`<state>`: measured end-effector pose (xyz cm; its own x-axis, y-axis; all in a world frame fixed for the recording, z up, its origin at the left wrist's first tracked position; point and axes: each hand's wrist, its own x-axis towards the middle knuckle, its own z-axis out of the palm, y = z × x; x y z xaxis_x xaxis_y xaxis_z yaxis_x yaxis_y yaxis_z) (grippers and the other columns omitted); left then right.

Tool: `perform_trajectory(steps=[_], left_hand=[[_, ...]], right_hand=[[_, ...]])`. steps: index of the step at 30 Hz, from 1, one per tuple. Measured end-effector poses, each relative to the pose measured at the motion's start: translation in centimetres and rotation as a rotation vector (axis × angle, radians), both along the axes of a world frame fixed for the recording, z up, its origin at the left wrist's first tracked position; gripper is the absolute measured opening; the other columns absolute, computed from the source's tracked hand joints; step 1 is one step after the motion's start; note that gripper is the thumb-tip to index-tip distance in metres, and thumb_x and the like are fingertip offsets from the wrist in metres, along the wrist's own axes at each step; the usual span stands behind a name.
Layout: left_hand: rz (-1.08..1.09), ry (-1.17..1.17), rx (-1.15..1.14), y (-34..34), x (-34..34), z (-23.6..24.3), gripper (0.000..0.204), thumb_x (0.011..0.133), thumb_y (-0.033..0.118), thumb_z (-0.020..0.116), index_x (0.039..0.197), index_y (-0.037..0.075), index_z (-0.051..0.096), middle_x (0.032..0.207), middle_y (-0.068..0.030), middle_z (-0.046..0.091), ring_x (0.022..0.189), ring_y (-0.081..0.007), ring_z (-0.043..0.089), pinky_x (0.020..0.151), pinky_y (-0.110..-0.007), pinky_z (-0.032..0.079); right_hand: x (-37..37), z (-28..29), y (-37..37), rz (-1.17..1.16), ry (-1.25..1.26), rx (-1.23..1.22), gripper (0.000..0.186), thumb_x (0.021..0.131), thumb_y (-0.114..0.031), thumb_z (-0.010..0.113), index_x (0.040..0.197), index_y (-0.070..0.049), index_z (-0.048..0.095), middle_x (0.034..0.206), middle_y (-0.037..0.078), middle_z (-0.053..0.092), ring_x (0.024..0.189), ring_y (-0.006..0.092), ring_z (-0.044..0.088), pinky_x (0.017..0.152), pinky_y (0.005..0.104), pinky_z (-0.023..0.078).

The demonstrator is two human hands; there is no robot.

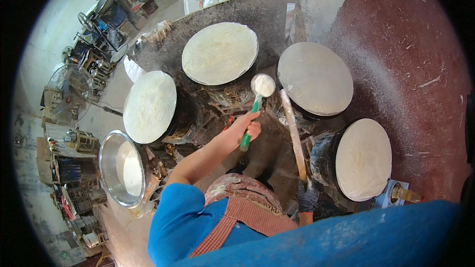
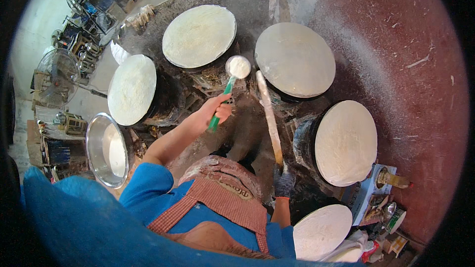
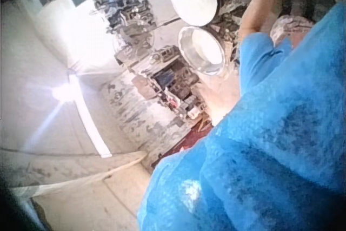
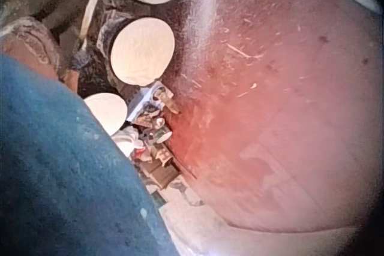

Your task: The person ladles batter onto multiple hot griddles, spreads it into thin circles, flips the crepes, and stacks the finished ones. The person uses a ladle and a wooden spatula to manage several crepes simultaneously.

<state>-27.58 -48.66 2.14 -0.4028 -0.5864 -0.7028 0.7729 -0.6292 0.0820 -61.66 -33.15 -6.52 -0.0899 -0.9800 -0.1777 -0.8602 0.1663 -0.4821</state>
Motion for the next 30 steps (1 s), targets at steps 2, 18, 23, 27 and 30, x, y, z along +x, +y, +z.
perform_trajectory(steps=[2,18,23,27,30], left_hand=[[0.02,-0.107,-0.066,-3.1,-0.8,-0.6,0.015,0.093,0.024,0.05,0.088,0.018,0.037,0.055,0.003,0.032,0.039,-0.0073,0.03,0.032,-0.023,0.024],[-0.036,0.199,-0.175,-1.9,5.6,-1.7,0.032,0.094,0.035,0.046,0.074,0.011,0.043,0.047,0.0029,0.032,0.034,-0.0072,0.03,0.028,-0.022,0.023],[-0.053,0.314,0.004,1.5,8.1,1.9,0.03,0.096,0.036,0.04,0.103,0.011,0.055,0.052,0.0019,0.035,0.036,-0.0068,0.032,0.028,-0.022,0.026],[-0.173,0.203,-0.227,5.0,9.1,3.9,0.017,0.096,0.035,0.042,0.096,0.021,0.053,0.052,0.003,0.033,0.036,-0.0047,0.028,0.029,-0.019,0.022],[-0.1,0.304,-0.114,6.8,10.2,3.4,0.024,0.097,0.033,0.039,0.112,0.025,0.056,0.054,0.0026,0.034,0.037,-0.0058,0.028,0.03,-0.02,0.024]], right_hand=[[0.6,0.2,-0.3,-0.083,-0.07,0.026,0.039,0.083,-0.029,0.061,0.115,-0.006,0.058,0.104,0.021,0.061,0.092,0.0364,0.059,0.082,0.041,0.046],[6.2,5.1,-5.9,-0.02,-0.168,-0.429,0.034,0.083,-0.018,0.06,0.114,-0.003,0.059,0.105,0.018,0.062,0.094,0.033,0.06,0.083,0.0387,0.046],[7.2,3.0,-5.9,0.028,-0.004,-0.433,0.034,0.082,-0.022,0.061,0.111,-0.003,0.059,0.102,0.017,0.062,0.091,0.0339,0.06,0.079,0.0399,0.048],[9.5,2.5,-7.5,-0.026,0.065,-0.101,0.037,0.083,-0.029,0.058,0.114,-0.008,0.057,0.102,0.018,0.062,0.091,0.0334,0.06,0.078,0.0435,0.047],[11.3,2.9,-8.2,-0.055,0.173,0.044,0.04,0.083,-0.038,0.054,0.112,-0.012,0.058,0.097,0.018,0.062,0.087,0.0342,0.061,0.075,0.0453,0.048]])
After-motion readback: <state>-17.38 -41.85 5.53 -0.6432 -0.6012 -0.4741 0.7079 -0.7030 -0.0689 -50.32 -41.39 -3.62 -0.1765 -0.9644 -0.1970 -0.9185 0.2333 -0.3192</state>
